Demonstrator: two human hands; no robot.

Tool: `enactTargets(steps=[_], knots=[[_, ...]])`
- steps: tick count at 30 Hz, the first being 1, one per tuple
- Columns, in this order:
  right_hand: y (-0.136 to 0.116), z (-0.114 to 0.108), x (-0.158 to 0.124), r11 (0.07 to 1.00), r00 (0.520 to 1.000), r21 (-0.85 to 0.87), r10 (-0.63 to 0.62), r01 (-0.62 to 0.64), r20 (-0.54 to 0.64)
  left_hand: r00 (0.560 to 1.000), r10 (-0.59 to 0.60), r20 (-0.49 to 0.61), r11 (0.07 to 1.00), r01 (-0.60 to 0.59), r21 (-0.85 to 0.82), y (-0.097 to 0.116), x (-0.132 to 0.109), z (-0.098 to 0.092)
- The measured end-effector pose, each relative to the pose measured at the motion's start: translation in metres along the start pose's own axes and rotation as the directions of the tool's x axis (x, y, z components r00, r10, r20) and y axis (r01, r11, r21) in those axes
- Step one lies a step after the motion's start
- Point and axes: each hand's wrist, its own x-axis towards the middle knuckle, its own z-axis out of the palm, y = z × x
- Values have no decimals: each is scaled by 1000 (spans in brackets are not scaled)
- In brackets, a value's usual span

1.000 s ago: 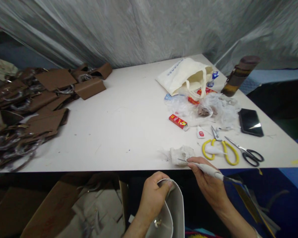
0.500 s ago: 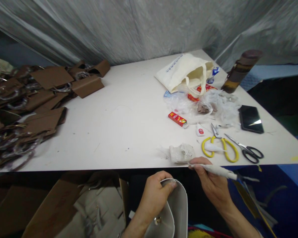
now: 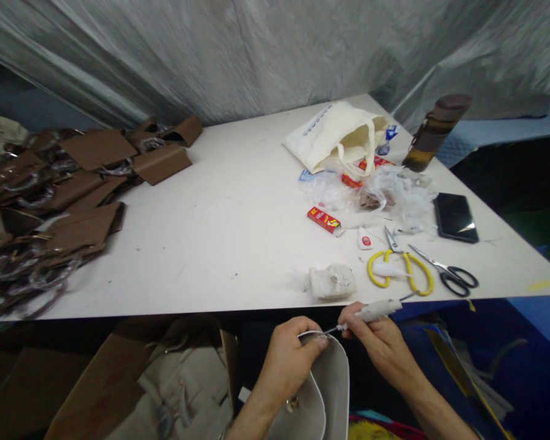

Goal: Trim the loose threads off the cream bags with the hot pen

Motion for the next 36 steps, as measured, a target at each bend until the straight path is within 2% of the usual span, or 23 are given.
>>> enactTargets(steps=[9,16,18,21,23,26,31,36], knots=[[-16,3,10,987,997,-148,-52,59,52,1000,5,18,996,-4,-93,-4,0,5],[-8,13,-5,1000,1000,-19,-9,10,15,996,-88,22,974,90,-207,-11,1,-3],[-4,15,-9,999,1000,53,12,-11,-19,995,-96,30,973,100,-210,-12,1,-6],[-2,14,-7,995,984,101,4,14,-178,995,-101,22,972,103,-213,-13,1,-7],[-2,12,-2,998,958,55,-26,44,-286,995,-101,0,969,99,-227,-14,2,-7],[-2,9,8,993,925,-89,-110,83,-364,994,-110,-10,960,104,-260,-17,3,-9],[-1,6,20,944,908,-283,-263,171,-327,992,-126,-22,952,114,-285,-24,3,-13],[2,5,25,915,911,-334,-321,227,-259,990,-138,-24,933,122,-339,-27,2,-18]])
